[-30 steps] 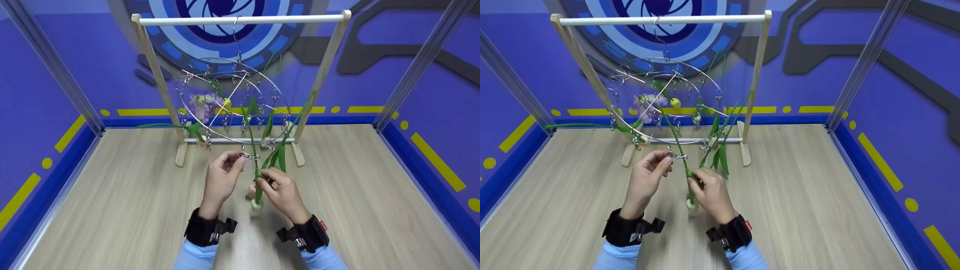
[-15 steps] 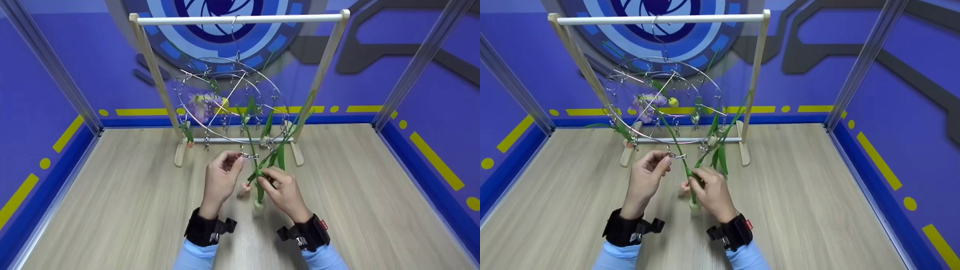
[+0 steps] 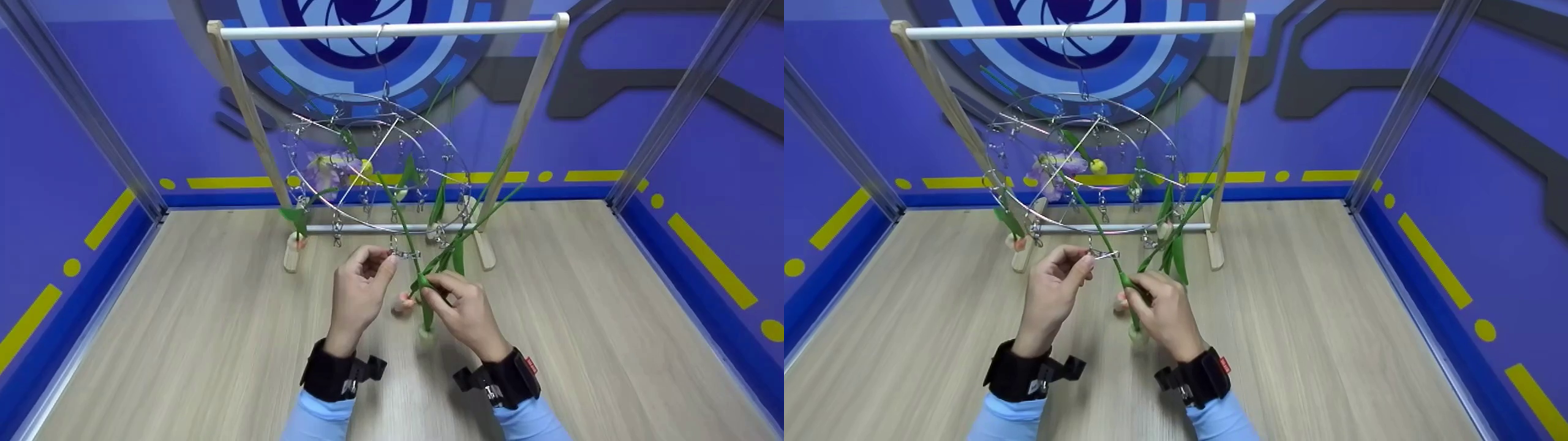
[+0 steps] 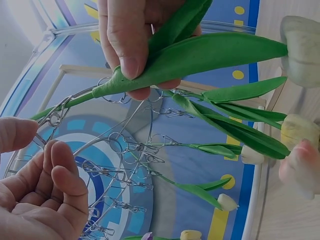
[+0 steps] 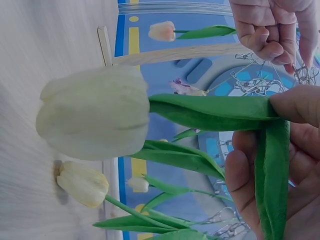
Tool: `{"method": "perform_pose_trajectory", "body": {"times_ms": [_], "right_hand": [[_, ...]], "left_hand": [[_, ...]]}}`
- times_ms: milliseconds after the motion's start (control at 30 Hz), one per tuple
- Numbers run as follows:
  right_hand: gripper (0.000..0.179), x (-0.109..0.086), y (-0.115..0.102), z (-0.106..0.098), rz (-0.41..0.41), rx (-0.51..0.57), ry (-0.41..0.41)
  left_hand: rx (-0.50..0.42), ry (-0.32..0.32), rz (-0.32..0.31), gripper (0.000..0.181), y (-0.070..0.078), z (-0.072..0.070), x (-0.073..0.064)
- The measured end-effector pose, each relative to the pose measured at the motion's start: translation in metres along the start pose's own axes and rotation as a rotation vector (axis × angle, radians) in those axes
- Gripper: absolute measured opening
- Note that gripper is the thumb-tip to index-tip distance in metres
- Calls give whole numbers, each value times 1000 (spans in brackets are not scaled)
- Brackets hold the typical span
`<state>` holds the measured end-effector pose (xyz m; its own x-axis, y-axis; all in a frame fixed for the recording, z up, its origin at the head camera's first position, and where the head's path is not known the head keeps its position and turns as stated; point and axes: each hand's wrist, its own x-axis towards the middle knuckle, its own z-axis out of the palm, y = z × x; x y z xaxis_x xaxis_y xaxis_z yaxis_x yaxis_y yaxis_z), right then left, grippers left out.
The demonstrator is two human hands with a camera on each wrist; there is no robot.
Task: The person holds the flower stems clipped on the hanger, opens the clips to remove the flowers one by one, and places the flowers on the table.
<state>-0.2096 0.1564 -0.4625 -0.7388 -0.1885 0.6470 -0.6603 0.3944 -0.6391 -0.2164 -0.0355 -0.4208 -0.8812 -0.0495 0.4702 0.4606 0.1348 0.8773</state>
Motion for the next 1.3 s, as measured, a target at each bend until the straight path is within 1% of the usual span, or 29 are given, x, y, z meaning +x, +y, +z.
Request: {"method": "perform_pose_trajectory", "body": {"times_ms": [200, 333, 567, 700, 1067, 1300], "right_hand": [[16, 2, -1, -1, -24, 2, 21], [17, 1, -1, -1, -17, 0, 19], [12, 0, 0, -1, 0, 11, -13], [12, 1, 0, -1, 7, 15, -20], [13, 2, -2, -3, 19, -11, -6], [12, 1, -1, -5, 33, -11, 2]], "left_hand": [[2, -3, -7, 11, 1, -1, 1], [2, -3, -8, 10, 2, -1, 1], [-18, 3, 1, 11, 0, -1, 1], [-22, 5, 11, 11, 0, -1, 1], [-8, 26, 31, 8, 0, -2, 1], [-9, 24, 30, 7, -1, -2, 1]]}}
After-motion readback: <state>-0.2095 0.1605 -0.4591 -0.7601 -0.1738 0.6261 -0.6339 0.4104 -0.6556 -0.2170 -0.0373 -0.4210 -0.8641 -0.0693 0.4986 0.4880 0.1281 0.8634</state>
